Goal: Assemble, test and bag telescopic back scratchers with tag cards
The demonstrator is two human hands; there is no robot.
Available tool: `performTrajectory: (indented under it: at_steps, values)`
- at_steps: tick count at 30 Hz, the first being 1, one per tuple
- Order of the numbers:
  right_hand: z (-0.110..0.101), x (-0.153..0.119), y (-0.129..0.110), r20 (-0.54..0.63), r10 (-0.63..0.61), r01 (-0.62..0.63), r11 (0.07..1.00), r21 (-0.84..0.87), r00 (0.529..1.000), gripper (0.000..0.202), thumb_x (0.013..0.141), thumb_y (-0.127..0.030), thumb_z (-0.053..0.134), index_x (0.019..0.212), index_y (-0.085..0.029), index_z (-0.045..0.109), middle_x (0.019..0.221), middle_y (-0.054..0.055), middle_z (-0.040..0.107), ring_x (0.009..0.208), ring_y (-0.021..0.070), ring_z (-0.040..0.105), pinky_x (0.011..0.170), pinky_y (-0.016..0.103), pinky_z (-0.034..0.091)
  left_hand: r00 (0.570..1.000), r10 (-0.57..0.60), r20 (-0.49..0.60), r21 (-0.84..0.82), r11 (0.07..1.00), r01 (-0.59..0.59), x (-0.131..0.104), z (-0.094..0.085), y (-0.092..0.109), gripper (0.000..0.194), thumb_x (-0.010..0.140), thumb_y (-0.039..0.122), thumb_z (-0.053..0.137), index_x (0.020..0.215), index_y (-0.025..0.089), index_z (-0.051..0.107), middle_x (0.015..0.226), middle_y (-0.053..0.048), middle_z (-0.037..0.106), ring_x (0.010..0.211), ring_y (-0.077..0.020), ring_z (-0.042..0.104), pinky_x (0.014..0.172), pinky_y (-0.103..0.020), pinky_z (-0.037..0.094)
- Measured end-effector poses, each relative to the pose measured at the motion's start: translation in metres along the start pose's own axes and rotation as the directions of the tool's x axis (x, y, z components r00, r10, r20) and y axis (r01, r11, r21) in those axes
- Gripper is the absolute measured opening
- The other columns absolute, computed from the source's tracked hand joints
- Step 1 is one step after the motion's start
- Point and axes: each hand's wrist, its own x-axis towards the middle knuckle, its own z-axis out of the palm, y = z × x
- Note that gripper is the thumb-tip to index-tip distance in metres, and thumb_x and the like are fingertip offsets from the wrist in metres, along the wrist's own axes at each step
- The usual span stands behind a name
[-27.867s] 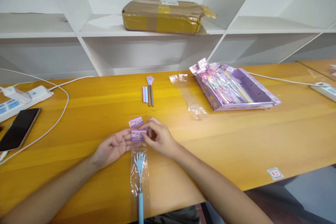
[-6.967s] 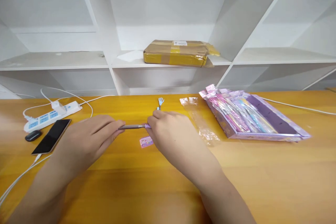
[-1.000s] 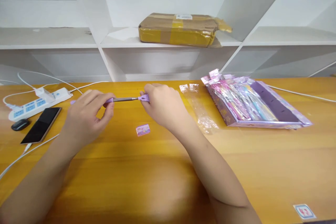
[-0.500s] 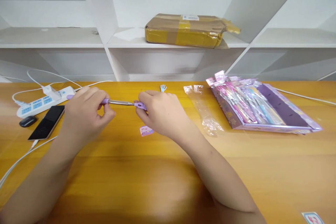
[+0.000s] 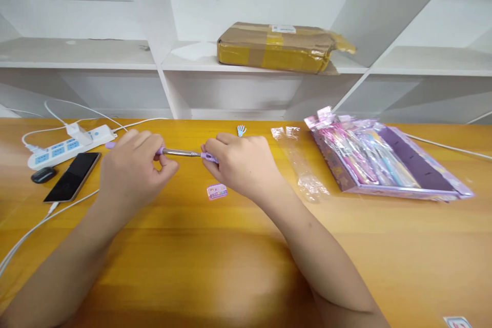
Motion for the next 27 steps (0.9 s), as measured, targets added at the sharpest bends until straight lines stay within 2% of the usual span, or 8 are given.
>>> performTrajectory:
  at_steps: [2, 4, 6, 9, 11, 15, 19, 27]
  values:
    - [-0.002, 0.002, 0.010, -0.012, 0.018, -0.018, 1.000, 0.002, 1.000, 0.032, 0.098, -0.033, 0.049, 0.076, -0.021, 0.068, 0.068, 0.001, 0.059, 0.058, 0.0121, 0.036, 0.058, 0.029, 0.016, 0.999, -0.035, -0.026, 0.024, 0.999, 0.036, 0.002, -0.001, -0.009, 0.020, 0.077, 0.017, 0.060, 0.068, 0.024, 0.044, 0.064, -0.003, 0.049, 0.071, -0.0227, 0.046, 0.054, -0.037, 0.025]
    - [-0.009, 0.003, 0.033, -0.074, 0.051, -0.051, 0.999, 0.002, 0.996, 0.027, 0.097, -0.030, 0.050, 0.078, -0.022, 0.069, 0.074, 0.002, 0.061, 0.064, 0.0132, 0.043, 0.060, 0.029, 0.021, 0.994, -0.088, -0.059, 0.050, 0.995, 0.091, 0.007, -0.002, -0.035, 0.024, 0.076, 0.017, 0.062, 0.067, 0.023, 0.041, 0.064, -0.003, 0.046, 0.072, -0.0217, 0.044, 0.056, -0.036, 0.022]
    - [-0.021, 0.001, 0.069, -0.167, 0.115, -0.122, 0.992, -0.033, 0.979, 0.029, 0.096, -0.031, 0.050, 0.073, -0.021, 0.064, 0.073, 0.003, 0.057, 0.070, 0.0146, 0.046, 0.063, 0.029, 0.024, 0.987, -0.124, -0.099, 0.071, 0.989, 0.132, 0.012, -0.005, -0.074, 0.029, 0.074, 0.017, 0.064, 0.065, 0.022, 0.037, 0.063, -0.002, 0.042, 0.073, -0.0202, 0.039, 0.059, -0.035, 0.021]
    - [-0.039, -0.012, 0.134, -0.293, 0.250, -0.295, 0.948, -0.117, 0.923, 0.040, 0.097, -0.038, 0.046, 0.060, -0.023, 0.046, 0.061, 0.002, 0.041, 0.064, 0.0156, 0.037, 0.064, 0.032, 0.025, 0.954, -0.246, -0.172, 0.077, 0.962, 0.262, 0.015, -0.010, -0.133, 0.026, 0.067, 0.015, 0.063, 0.063, 0.021, 0.038, 0.062, -0.001, 0.036, 0.071, -0.0180, 0.030, 0.063, -0.035, 0.021]
    - [-0.046, -0.023, 0.172, -0.359, 0.311, -0.372, 0.921, -0.114, 0.880, 0.042, 0.094, -0.040, 0.045, 0.055, -0.025, 0.034, 0.058, 0.001, 0.036, 0.062, 0.0162, 0.032, 0.065, 0.034, 0.026, 0.948, -0.254, -0.192, 0.078, 0.959, 0.273, 0.015, -0.013, -0.155, 0.026, 0.063, 0.016, 0.064, 0.063, 0.020, 0.038, 0.063, -0.001, 0.036, 0.070, -0.0172, 0.027, 0.065, -0.035, 0.019]
    - [-0.049, -0.036, 0.205, -0.369, 0.385, -0.447, 0.889, -0.098, 0.846, 0.044, 0.087, -0.040, 0.046, 0.050, -0.028, 0.026, 0.055, 0.000, 0.028, 0.060, 0.0170, 0.026, 0.066, 0.036, 0.025, 0.953, -0.252, -0.168, 0.018, 0.966, 0.259, 0.015, -0.020, -0.157, 0.025, 0.060, 0.017, 0.065, 0.066, 0.022, 0.041, 0.066, -0.001, 0.038, 0.073, -0.0192, 0.029, 0.068, -0.036, 0.020]
    - [-0.047, -0.033, 0.204, -0.403, 0.461, -0.546, 0.828, -0.125, 0.791, 0.045, 0.086, -0.035, 0.046, 0.047, -0.029, 0.023, 0.056, 0.000, 0.026, 0.060, 0.0167, 0.025, 0.066, 0.037, 0.025, 0.950, -0.238, -0.202, 0.052, 0.966, 0.253, 0.016, -0.026, -0.153, 0.026, 0.058, 0.018, 0.064, 0.066, 0.023, 0.040, 0.064, -0.001, 0.034, 0.070, -0.0191, 0.026, 0.067, -0.036, 0.019]
    - [-0.035, -0.035, 0.218, -0.443, 0.461, -0.545, 0.835, -0.076, 0.769, 0.043, 0.085, -0.029, 0.047, 0.048, -0.031, 0.025, 0.055, -0.001, 0.027, 0.060, 0.0178, 0.029, 0.067, 0.038, 0.026, 0.947, -0.241, -0.211, 0.084, 0.961, 0.263, 0.015, -0.020, -0.172, 0.028, 0.058, 0.021, 0.064, 0.062, 0.021, 0.036, 0.061, -0.002, 0.032, 0.069, -0.0186, 0.026, 0.066, -0.037, 0.022]
